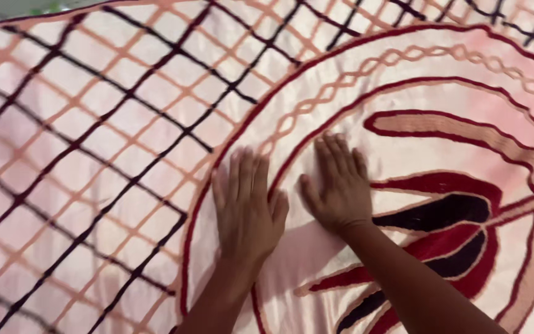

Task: The person smooths out a large patterned blanket on a bed by hand and then begins folding it by pulling the edges towards the center.

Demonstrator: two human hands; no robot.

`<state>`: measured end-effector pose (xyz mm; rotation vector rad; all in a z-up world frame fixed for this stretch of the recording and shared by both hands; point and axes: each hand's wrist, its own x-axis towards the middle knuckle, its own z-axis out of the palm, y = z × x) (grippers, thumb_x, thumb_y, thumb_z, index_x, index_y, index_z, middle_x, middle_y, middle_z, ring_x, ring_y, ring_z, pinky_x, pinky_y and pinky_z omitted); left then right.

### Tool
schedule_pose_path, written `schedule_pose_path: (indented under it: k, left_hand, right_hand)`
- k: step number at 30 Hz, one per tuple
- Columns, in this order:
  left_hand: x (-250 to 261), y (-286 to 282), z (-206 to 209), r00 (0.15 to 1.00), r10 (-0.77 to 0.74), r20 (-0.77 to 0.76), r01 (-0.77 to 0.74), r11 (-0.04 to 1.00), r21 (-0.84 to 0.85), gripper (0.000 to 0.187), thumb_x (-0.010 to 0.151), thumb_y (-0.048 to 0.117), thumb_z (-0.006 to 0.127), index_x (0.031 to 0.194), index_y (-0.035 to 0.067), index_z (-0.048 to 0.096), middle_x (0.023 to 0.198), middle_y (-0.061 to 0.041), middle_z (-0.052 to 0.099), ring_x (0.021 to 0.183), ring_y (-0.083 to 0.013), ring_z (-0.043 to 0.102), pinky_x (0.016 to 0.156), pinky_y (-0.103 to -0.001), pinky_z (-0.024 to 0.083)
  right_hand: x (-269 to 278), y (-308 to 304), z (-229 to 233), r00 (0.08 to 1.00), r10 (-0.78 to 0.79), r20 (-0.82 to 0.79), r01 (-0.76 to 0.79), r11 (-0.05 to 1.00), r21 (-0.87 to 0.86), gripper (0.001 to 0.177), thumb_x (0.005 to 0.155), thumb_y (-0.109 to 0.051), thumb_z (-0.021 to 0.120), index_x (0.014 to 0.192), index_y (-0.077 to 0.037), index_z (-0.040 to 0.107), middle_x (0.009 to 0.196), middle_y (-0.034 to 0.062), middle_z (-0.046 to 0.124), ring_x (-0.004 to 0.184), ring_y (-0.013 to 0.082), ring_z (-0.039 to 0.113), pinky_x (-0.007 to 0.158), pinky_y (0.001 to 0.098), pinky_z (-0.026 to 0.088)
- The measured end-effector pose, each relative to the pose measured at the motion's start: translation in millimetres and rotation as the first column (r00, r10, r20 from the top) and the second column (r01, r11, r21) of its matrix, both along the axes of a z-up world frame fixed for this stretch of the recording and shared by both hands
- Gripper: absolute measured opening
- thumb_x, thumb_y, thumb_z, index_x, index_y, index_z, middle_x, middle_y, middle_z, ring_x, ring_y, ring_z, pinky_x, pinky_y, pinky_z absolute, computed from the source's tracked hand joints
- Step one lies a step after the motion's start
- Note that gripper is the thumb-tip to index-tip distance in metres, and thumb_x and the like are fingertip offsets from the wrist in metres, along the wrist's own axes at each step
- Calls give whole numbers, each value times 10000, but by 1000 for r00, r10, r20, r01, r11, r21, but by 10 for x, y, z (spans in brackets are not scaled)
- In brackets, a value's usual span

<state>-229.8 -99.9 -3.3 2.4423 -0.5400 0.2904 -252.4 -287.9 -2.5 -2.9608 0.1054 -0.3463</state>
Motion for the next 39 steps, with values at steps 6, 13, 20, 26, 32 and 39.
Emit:
schedule_pose_path:
  k: [6, 13, 20, 26, 32, 39]
  left_hand:
    - [-202, 385, -68, 995, 94, -43, -85, 982, 166, 750, 919, 485, 558, 1547, 99, 417, 1628, -187, 335, 1528, -353, 235, 1214, -623, 104]
    - [-204, 348, -123, 989, 122, -86, -106, 979, 175, 759, 914, 513, 530, 1552, 118, 415, 1647, -142, 305, 1553, -311, 201, 1235, -593, 67]
    - [-210, 296, -131, 981, 164, -109, -141, 972, 190, 775, 889, 526, 533, 1554, 149, 401, 1666, -116, 299, 1559, -288, 196, 1249, -563, 46]
    - [-226, 294, -144, 976, 171, -133, -142, 968, 205, 758, 913, 545, 503, 1560, 169, 385, 1662, -118, 288, 1555, -299, 183, 1232, -573, 26]
    - [-207, 306, -272, 977, 168, -132, -127, 953, 274, 777, 929, 579, 485, 1581, 174, 361, 1669, -116, 269, 1564, -311, 167, 1243, -582, 45]
    - [-220, 412, -342, 997, 69, 44, -76, 982, 174, 798, 930, 567, 556, 1554, 96, 393, 1643, -201, 319, 1530, -374, 232, 1201, -638, 106]
  right_hand:
    - [-2, 16, 3, 1000, 1, -6, -1, 1000, -11, 724, 999, -498, 417, 1544, -22, 410, 1607, 205, 414, 1528, 341, 320, 1236, 533, 183]
    - [-30, 6, -34, 1000, -5, 17, 5, 1000, 25, 743, 984, -512, 423, 1544, -23, 422, 1614, 192, 416, 1532, 331, 316, 1246, 530, 181]
    - [-26, -31, -49, 999, 35, 39, -37, 998, 55, 741, 984, -485, 437, 1553, -12, 417, 1610, 208, 415, 1535, 346, 314, 1239, 556, 179]
    - [-63, -64, -65, 996, 69, 55, -74, 994, 80, 743, 1006, -494, 424, 1559, 2, 411, 1612, 225, 416, 1545, 368, 310, 1246, 575, 176]
    - [-37, -128, -215, 997, 80, 21, -81, 996, 39, 759, 1020, -507, 415, 1574, 10, 366, 1636, 234, 359, 1552, 385, 260, 1243, 584, 147]
    - [-88, -27, -304, 999, 24, -21, -24, 1000, 16, 732, 1030, -437, 413, 1593, 18, 304, 1663, 222, 282, 1558, 374, 199, 1222, 606, 117]
